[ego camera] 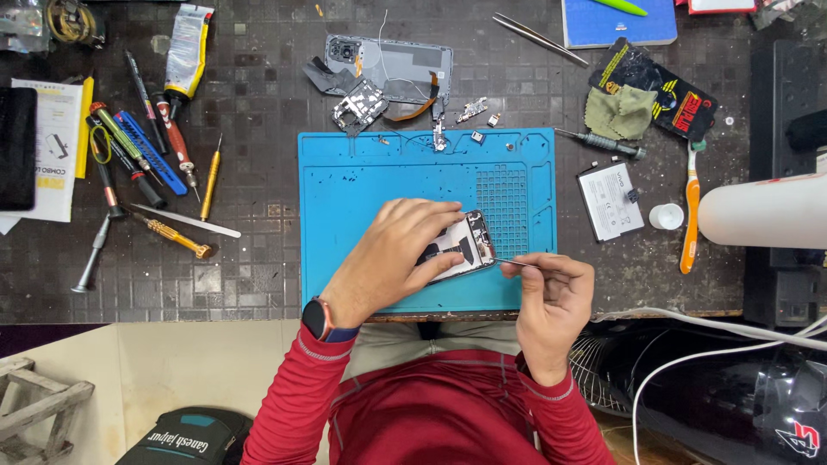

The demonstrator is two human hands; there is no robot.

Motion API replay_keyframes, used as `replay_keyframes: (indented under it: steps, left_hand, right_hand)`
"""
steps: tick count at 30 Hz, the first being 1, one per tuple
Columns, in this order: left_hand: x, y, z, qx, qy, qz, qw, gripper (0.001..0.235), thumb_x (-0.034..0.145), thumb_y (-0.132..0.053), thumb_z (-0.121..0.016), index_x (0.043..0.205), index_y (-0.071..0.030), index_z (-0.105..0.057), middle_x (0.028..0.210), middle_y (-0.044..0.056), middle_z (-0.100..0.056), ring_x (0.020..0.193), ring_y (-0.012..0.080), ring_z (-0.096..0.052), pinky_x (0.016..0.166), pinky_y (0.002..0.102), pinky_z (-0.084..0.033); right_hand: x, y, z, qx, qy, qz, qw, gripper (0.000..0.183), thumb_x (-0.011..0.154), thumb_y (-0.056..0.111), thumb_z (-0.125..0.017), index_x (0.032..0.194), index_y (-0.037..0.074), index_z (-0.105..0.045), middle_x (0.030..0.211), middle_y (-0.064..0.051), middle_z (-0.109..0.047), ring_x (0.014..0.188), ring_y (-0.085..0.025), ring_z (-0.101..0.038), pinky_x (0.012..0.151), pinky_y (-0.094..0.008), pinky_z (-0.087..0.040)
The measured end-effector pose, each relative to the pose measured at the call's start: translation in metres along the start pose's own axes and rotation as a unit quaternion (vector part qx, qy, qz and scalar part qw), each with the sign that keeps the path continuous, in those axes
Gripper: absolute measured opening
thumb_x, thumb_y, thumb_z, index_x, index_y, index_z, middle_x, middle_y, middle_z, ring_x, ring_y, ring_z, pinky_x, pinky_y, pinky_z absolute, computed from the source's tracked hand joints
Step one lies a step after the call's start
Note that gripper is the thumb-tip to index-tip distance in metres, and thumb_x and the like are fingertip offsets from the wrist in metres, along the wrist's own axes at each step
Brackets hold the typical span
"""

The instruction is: The person works on a disassembled smartphone placed on a blue anti-static mat. They use tweezers and a metal spudger to manipulate small internal components and ribbon cables, then place a battery into the phone chassis.

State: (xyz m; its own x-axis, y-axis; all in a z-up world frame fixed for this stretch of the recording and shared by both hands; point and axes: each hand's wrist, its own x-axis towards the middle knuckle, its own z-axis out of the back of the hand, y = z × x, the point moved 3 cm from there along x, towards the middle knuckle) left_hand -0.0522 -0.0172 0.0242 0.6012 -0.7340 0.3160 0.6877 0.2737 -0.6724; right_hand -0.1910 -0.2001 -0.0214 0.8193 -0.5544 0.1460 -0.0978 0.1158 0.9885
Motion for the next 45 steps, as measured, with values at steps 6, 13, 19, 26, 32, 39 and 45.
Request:
replay_keyframes:
  steps: [6,13,19,26,32,39,45]
  left_hand:
    - [-0.026,-0.004,0.025,0.014,0.056,0.088,0.994,0.083,0.061,-0.04,-0.089,0.129,-0.004,-0.061,0.133,0.01,-0.059,0.124,0.0314,-0.051,0.103,0.045,-0.038]
    - [-0.045,0.004,0.03,0.04,0.062,0.143,0.987,0.081,0.061,-0.03,-0.089,0.133,-0.007,-0.061,0.13,0.009,-0.058,0.121,0.0296,-0.05,0.1,0.043,-0.038]
    - [-0.031,0.016,0.019,-0.002,0.036,0.093,0.995,0.076,0.063,-0.026,-0.083,0.134,-0.008,-0.061,0.128,0.009,-0.059,0.12,0.0294,-0.051,0.101,0.041,-0.038]
    - [-0.021,0.023,0.009,0.003,0.034,0.087,0.996,0.074,0.058,-0.025,-0.078,0.13,-0.012,-0.065,0.125,0.009,-0.059,0.118,0.0299,-0.05,0.095,0.041,-0.035]
    - [-0.024,0.023,0.006,0.006,0.008,0.068,0.998,0.073,0.057,-0.029,-0.078,0.128,-0.013,-0.066,0.123,0.008,-0.059,0.117,0.0296,-0.05,0.094,0.042,-0.036]
    - [-0.027,0.024,0.005,0.019,0.001,0.064,0.998,0.072,0.058,-0.03,-0.077,0.127,-0.013,-0.066,0.123,0.007,-0.059,0.116,0.0292,-0.051,0.094,0.042,-0.037]
    - [-0.027,0.023,0.005,0.022,-0.001,0.062,0.998,0.072,0.059,-0.029,-0.077,0.128,-0.013,-0.066,0.123,0.007,-0.059,0.116,0.0291,-0.051,0.094,0.042,-0.037]
  right_hand:
    - [-0.002,-0.002,-0.003,0.006,0.046,0.011,0.999,0.024,0.101,-0.006,-0.062,0.118,-0.001,-0.046,0.108,-0.016,-0.069,0.101,-0.023,-0.074,0.092,-0.033,-0.062]
    - [-0.012,-0.005,-0.016,-0.015,0.096,0.031,0.995,0.024,0.099,-0.01,-0.065,0.114,-0.001,-0.048,0.107,-0.017,-0.07,0.103,-0.023,-0.074,0.095,-0.033,-0.061]
    - [-0.005,0.002,-0.02,-0.058,0.111,0.043,0.991,0.021,0.099,-0.012,-0.062,0.111,-0.002,-0.049,0.109,-0.017,-0.07,0.107,-0.024,-0.075,0.095,-0.032,-0.06]
    - [-0.001,0.008,-0.022,-0.128,0.105,0.064,0.984,0.022,0.096,-0.01,-0.067,0.111,-0.001,-0.053,0.105,-0.015,-0.074,0.104,-0.022,-0.076,0.092,-0.031,-0.06]
    - [-0.006,0.011,-0.026,-0.172,0.111,0.114,0.972,0.024,0.094,-0.008,-0.071,0.11,0.0,-0.056,0.104,-0.014,-0.075,0.102,-0.022,-0.076,0.089,-0.03,-0.06]
    - [-0.007,0.012,-0.027,-0.194,0.107,0.12,0.968,0.024,0.094,-0.008,-0.072,0.109,0.001,-0.056,0.104,-0.013,-0.075,0.101,-0.022,-0.077,0.088,-0.03,-0.061]
    - [-0.006,0.011,-0.028,-0.203,0.114,0.128,0.964,0.024,0.093,-0.008,-0.073,0.109,0.001,-0.056,0.103,-0.013,-0.075,0.1,-0.022,-0.077,0.087,-0.03,-0.062]
